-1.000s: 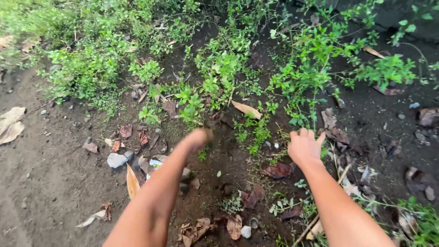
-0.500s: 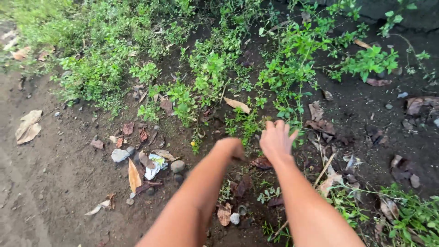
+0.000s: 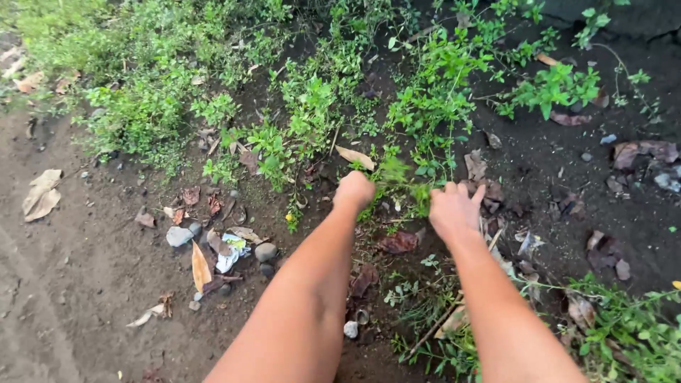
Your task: Manually pull weeds from the soil around small plants.
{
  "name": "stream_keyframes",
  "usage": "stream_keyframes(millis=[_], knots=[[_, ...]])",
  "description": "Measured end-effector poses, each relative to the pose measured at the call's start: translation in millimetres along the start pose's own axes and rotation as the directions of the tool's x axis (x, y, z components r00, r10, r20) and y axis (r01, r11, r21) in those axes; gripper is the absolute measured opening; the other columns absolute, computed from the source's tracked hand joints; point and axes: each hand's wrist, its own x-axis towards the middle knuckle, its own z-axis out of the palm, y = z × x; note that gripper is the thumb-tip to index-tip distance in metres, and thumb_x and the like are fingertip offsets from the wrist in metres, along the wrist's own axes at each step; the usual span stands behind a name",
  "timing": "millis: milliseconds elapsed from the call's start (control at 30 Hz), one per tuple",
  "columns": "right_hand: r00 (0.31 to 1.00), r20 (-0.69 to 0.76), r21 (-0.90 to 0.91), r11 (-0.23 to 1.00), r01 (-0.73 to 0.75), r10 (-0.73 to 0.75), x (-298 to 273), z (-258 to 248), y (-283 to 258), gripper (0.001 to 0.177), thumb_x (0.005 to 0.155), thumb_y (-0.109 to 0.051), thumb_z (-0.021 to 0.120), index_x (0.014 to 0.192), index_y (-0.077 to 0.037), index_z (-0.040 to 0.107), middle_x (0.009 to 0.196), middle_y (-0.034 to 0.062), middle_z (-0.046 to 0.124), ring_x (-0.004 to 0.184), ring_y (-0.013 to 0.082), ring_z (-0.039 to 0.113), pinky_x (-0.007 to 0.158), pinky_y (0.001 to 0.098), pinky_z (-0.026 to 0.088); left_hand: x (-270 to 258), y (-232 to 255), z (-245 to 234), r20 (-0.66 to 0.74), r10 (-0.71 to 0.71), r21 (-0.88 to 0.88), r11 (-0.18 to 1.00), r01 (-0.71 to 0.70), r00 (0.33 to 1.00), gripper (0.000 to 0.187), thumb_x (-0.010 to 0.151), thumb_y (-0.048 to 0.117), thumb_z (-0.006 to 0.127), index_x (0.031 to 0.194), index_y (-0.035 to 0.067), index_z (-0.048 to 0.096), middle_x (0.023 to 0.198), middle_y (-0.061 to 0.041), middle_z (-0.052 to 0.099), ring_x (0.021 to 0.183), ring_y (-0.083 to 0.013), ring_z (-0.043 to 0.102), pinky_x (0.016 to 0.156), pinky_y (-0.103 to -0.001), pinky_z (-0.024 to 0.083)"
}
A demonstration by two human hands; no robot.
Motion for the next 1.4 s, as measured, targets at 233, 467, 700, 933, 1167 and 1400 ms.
stream_keyframes(millis=[233,467,700,933,1167,1400], knots=[[0.993,0.052,-0.021,0.994,-0.108,0.109,-8,-13,27,0.028,0.099,-0.03,0.053,0.115,-0.018,0.073,0.126,0.0094,0.062,0.13,0.0306,0.052,0.116,0.0729,0.019,27,45,47,-0.296,0.261,-0.247,0.908,-0.338,0.919,0.046,0.105,0.046,0.048,0.122,0.01,0.07,0.117,-0.021,0.074,0.112,-0.0428,0.069,0.096,-0.054,0.054],[0.961,-0.093,0.441,0.876,-0.195,0.261,42,25,3,0.031,0.103,-0.026,0.051,0.119,-0.014,0.074,0.116,0.0172,0.072,0.106,0.0314,0.069,0.103,0.0542,0.046,12,19,69,0.193,-0.021,0.017,1.0,0.018,0.981,0.035,0.091,0.027,0.071,0.121,0.011,0.072,0.133,-0.012,0.068,0.122,-0.0315,0.067,0.099,-0.044,0.055],[0.858,0.197,0.687,0.558,-0.466,0.475,96,145,-20,0.045,0.093,-0.04,0.07,0.098,0.005,0.077,0.098,0.0278,0.073,0.088,0.0373,0.068,0.081,0.0491,0.055,27,0,80,0.267,-0.027,0.001,1.0,0.028,0.963,0.033,0.091,0.02,0.066,0.121,0.008,0.074,0.132,-0.015,0.069,0.122,-0.0318,0.068,0.099,-0.044,0.055],[0.651,0.647,0.592,0.275,-0.757,0.397,117,142,-64,0.049,0.097,-0.045,0.066,0.092,0.004,0.066,0.083,0.0199,0.068,0.059,0.0302,0.061,0.062,0.0585,0.05,2,-6,57,0.165,0.154,-0.123,0.983,-0.134,0.974,0.039,0.096,0.035,0.06,0.11,0.002,0.076,0.122,-0.025,0.071,0.116,-0.0396,0.068,0.097,-0.048,0.055],[0.743,0.532,0.843,-0.172,-0.51,0.407,160,210,-70,0.02,0.083,-0.007,0.079,0.085,0.01,0.07,0.08,0.0164,0.072,0.064,0.0262,0.066,0.056,0.0446,0.052,3,-10,42,0.175,0.155,-0.106,0.985,-0.138,0.972,0.036,0.093,0.031,0.059,0.112,0.005,0.075,0.122,-0.023,0.07,0.116,-0.0391,0.067,0.097,-0.048,0.054],[0.752,0.48,0.857,-0.06,-0.511,0.452,156,216,-60,0.015,0.075,0.01,0.063,0.078,0.006,0.077,0.086,0.0168,0.079,0.071,0.0244,0.072,0.063,0.0404,0.056,10,-16,56,0.216,0.251,-0.089,0.967,-0.237,0.944,0.037,0.095,0.027,0.055,0.116,0.003,0.073,0.122,-0.024,0.07,0.115,-0.0399,0.067,0.097,-0.049,0.054]])
